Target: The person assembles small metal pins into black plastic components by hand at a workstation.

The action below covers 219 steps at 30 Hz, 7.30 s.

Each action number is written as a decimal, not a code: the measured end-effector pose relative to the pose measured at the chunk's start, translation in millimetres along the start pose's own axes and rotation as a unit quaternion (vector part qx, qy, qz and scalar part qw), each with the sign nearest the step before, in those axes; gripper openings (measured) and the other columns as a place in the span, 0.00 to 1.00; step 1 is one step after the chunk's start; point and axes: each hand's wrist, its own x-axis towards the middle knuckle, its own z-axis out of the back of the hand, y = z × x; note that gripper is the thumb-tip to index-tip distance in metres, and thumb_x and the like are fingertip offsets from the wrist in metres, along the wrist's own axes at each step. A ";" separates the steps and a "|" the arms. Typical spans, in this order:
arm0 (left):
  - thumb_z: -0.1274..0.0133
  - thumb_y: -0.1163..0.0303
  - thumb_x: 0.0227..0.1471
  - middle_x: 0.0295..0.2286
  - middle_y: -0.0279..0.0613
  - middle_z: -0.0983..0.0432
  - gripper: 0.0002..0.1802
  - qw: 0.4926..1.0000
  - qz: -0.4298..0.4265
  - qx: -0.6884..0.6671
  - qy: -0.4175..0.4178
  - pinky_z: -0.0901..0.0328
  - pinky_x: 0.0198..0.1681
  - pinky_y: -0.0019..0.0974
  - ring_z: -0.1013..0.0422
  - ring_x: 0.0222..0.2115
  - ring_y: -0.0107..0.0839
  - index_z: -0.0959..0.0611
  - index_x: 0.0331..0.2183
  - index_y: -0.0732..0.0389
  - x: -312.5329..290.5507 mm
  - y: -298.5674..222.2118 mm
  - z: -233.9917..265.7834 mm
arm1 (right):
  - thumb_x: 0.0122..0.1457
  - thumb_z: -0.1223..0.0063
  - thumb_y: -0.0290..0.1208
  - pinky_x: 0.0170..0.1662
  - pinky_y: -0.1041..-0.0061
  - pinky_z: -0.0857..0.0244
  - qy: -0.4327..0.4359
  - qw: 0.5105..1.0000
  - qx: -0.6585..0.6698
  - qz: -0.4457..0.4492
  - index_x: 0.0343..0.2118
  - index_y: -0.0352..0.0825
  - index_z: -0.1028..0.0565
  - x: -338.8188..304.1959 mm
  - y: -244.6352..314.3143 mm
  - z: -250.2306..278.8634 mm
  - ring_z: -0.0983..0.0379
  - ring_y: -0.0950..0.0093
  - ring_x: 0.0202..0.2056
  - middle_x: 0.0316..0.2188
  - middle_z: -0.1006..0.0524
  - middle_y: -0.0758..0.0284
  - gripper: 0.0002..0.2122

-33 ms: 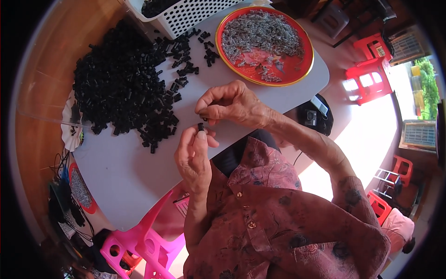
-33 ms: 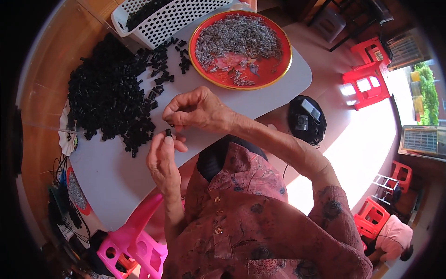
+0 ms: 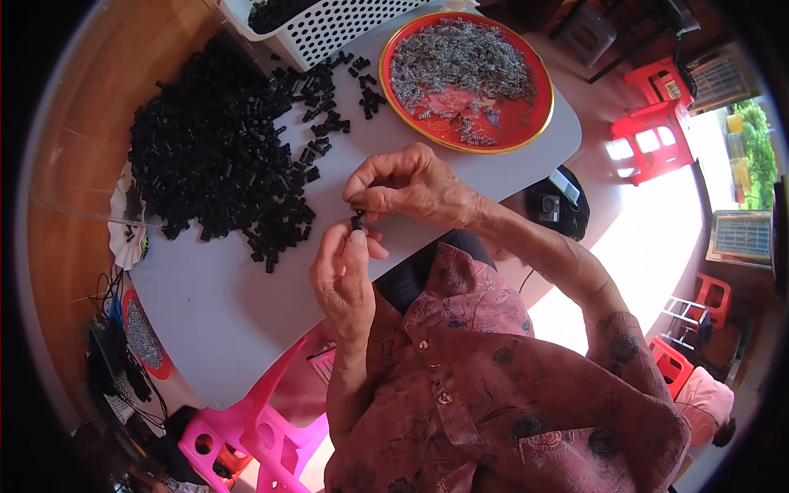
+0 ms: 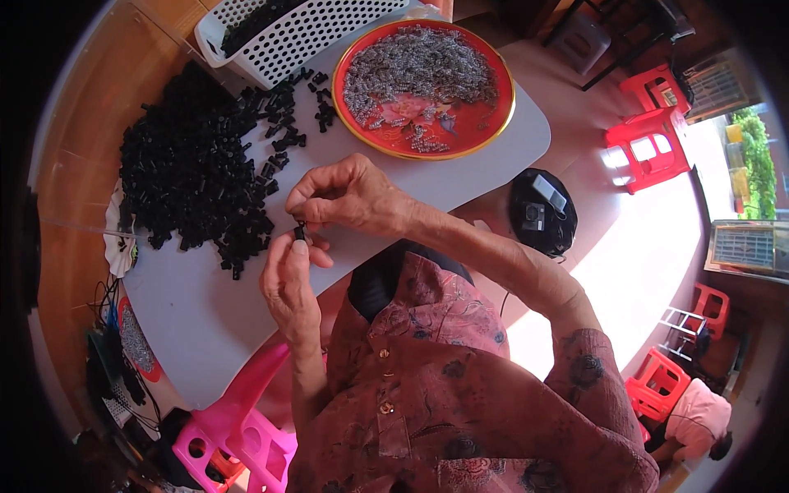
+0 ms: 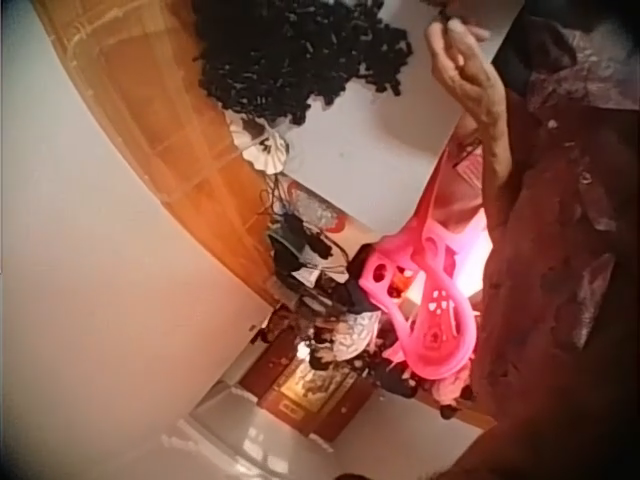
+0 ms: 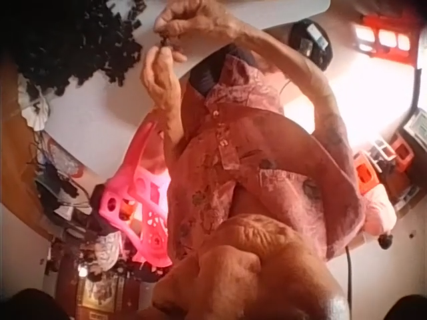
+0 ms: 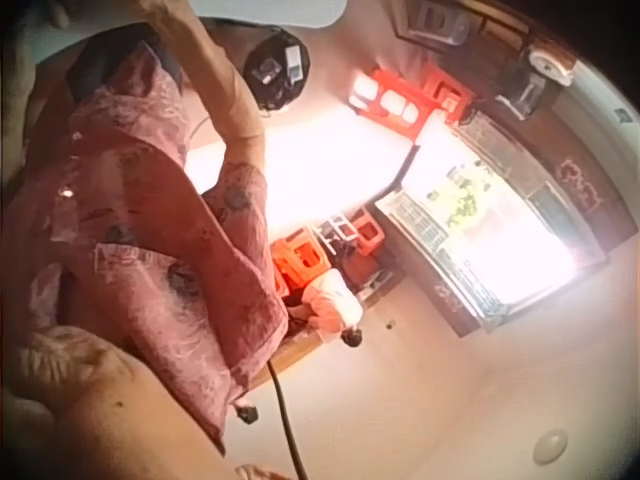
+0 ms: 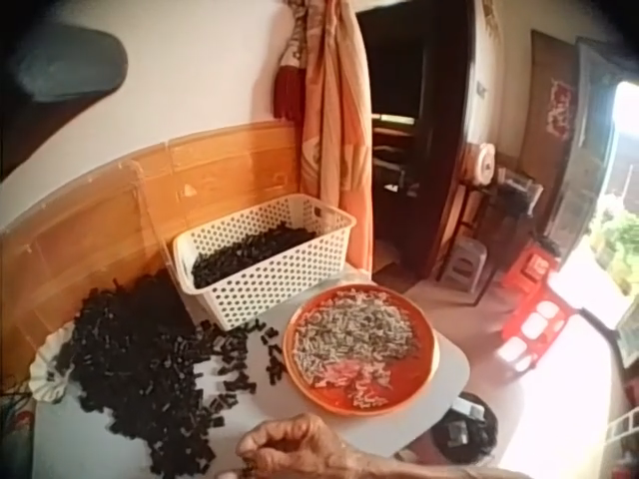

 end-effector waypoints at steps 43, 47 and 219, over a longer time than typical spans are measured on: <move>0.55 0.69 0.57 0.23 0.38 0.28 0.11 0.998 -0.025 0.042 -0.039 0.37 0.26 0.28 0.31 0.22 0.25 0.24 0.35 0.68 3.7 7.7 -12.5 | 0.54 0.44 0.22 0.37 0.85 0.32 -0.003 0.997 -0.012 0.080 0.33 0.29 0.23 -3.1 -14.6 0.3 0.29 0.85 0.32 0.28 0.23 0.70 0.04; 0.54 0.70 0.56 0.22 0.38 0.28 0.10 0.998 -0.037 0.045 -0.032 0.37 0.26 0.28 0.31 0.21 0.25 0.24 0.35 0.68 3.8 8.3 -11.3 | 0.55 0.45 0.21 0.38 0.84 0.32 -0.004 0.997 -0.022 0.067 0.32 0.28 0.23 -2.6 -11.4 -2.5 0.29 0.85 0.32 0.28 0.23 0.70 0.03; 0.55 0.75 0.56 0.25 0.45 0.25 0.08 0.965 -0.187 0.176 -0.052 0.34 0.29 0.32 0.29 0.25 0.33 0.26 0.38 0.68 1.7 20.6 -3.9 | 0.48 0.47 0.28 0.31 0.66 0.33 -0.111 0.704 -0.697 0.083 0.24 0.32 0.24 -1.1 62.2 102.6 0.26 0.63 0.28 0.24 0.24 0.63 0.05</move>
